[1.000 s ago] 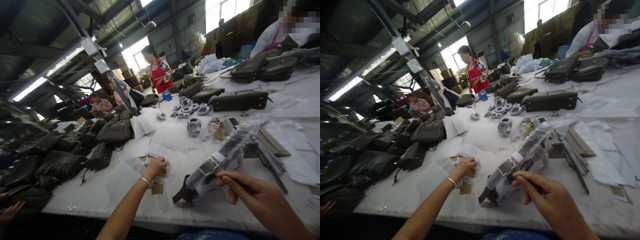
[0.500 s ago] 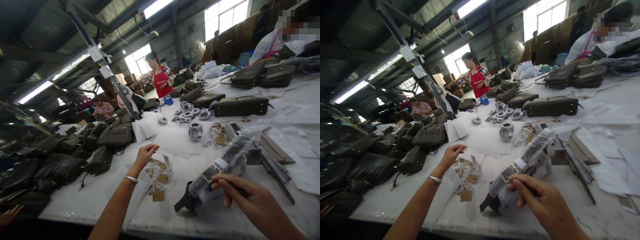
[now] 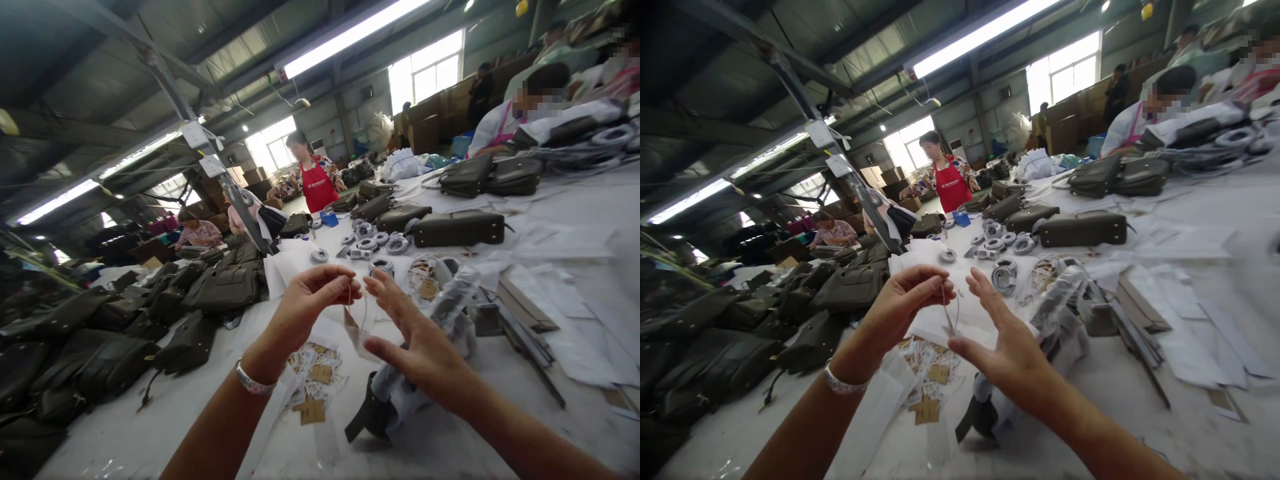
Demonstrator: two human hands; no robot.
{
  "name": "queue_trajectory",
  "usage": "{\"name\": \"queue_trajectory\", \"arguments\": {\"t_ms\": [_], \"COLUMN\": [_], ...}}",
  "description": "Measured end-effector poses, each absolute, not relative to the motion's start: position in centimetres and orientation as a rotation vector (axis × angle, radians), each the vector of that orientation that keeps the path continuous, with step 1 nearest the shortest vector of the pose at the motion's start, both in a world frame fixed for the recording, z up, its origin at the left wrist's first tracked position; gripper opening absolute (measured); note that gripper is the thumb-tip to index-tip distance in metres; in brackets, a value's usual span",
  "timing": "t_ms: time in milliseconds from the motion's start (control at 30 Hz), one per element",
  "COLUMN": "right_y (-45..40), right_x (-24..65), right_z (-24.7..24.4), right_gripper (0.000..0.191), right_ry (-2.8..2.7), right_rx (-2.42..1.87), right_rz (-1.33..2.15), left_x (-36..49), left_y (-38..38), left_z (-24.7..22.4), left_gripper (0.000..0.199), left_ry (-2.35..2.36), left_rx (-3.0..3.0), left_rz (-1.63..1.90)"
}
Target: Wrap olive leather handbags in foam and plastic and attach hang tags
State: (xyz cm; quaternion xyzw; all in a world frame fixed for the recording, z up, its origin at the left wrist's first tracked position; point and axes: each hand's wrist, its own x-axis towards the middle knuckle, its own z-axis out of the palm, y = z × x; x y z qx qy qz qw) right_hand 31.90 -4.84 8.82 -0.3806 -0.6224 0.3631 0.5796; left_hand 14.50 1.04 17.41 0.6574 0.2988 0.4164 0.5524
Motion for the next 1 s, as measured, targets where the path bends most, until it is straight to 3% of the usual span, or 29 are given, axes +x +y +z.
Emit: {"name": "queue_trajectory", "arguments": {"t_ms": [100, 233, 433, 700, 833, 1000], "right_y": [-5.2, -7.3, -11.8, -13.2, -11.3, -9.2], "right_x": [31.8, 33.1, 36.0, 37.5, 36.9, 34.9], "right_z": [9.4, 8.8, 6.2, 0.4, -1.6, -0.8], "right_gripper": [0.084, 0.048, 0.034, 0.049, 0.059, 0.054], "right_ry": [-1.373, -1.241, -1.135, -0.844, -0.948, -1.172], "right_rx": [-0.842, -0.854, -0.9, -1.251, -1.221, -1.054], "right_rz": [1.038, 1.137, 1.337, 1.642, 1.687, 1.77], "left_x": [16.2, 17.3, 17.6, 15.3, 14.9, 15.1], "left_y": [-0.3, -1.2, -1.7, 0.9, 1.9, 2.8], "left_z": [17.7, 17.3, 13.5, 5.4, 3.1, 2.9], "left_gripper": [0.017, 0.029, 0.033, 0.034, 0.035, 0.039], "left_ry": [0.602, 0.477, 0.493, 0.888, 0.779, 0.574], "left_rx": [1.439, 1.233, 1.172, 1.561, 1.619, 1.731], "left_rz": [0.945, 0.861, 0.66, 0.603, 0.39, 0.229]}}
